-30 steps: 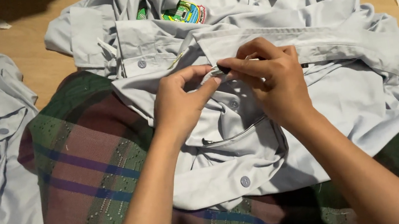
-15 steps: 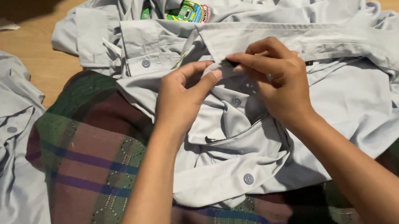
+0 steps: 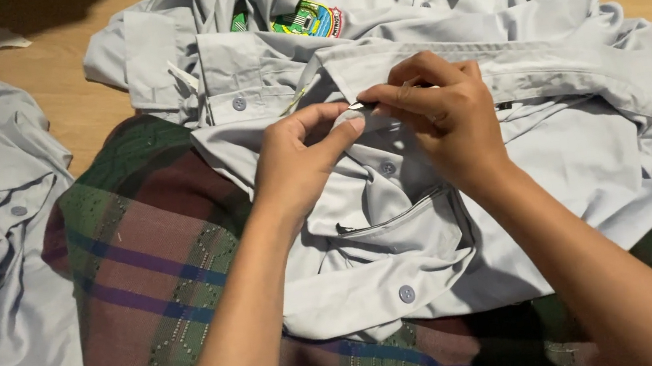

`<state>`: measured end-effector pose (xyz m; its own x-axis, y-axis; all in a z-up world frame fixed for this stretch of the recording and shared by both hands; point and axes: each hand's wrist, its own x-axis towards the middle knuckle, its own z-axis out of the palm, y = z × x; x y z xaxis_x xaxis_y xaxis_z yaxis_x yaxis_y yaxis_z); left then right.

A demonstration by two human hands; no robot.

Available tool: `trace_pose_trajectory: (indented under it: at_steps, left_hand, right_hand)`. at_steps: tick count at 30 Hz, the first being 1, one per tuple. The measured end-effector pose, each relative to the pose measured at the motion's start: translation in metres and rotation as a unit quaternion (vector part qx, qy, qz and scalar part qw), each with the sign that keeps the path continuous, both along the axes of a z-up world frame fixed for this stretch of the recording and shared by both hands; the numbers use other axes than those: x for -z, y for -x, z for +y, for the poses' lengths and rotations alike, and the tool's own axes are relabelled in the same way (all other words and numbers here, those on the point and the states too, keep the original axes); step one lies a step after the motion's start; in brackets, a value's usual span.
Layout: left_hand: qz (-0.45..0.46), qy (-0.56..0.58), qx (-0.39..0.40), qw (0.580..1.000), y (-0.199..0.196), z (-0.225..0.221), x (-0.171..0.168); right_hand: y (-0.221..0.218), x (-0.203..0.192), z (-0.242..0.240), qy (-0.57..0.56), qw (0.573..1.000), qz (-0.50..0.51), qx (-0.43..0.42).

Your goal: Trimming loose threads from the collars, sleeves, and pockets of shirts using small scissors.

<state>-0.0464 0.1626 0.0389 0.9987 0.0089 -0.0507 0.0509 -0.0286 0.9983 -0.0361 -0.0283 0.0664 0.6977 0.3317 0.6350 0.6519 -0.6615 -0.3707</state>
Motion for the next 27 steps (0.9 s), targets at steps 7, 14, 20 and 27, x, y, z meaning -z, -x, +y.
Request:
trace_pose_trajectory:
  at_steps: [7,14,20,27]
  left_hand:
    - [-0.026,-0.019,0.001,0.999,-0.003,0.000,0.002]
    - [-0.052,-0.188,-0.058,0.979,0.004,-0.002,-0.016]
    - [-0.130,-0.372,-0.080,0.916,0.001,-0.001,-0.024]
    - [-0.319,-0.571,-0.042,0.756,-0.019,0.007,-0.019]
  right_hand:
    - [0.004,0.011,-0.004,-0.040,0.999,0.018,-0.017]
    - [0.010,0.010,-0.008,-0.104,0.989,0.092,0.061]
    - [0.018,0.004,-0.007,-0.095,0.971,0.196,0.095]
    - [0.026,-0.013,0.006,0.016,0.973,0.195,0.126]
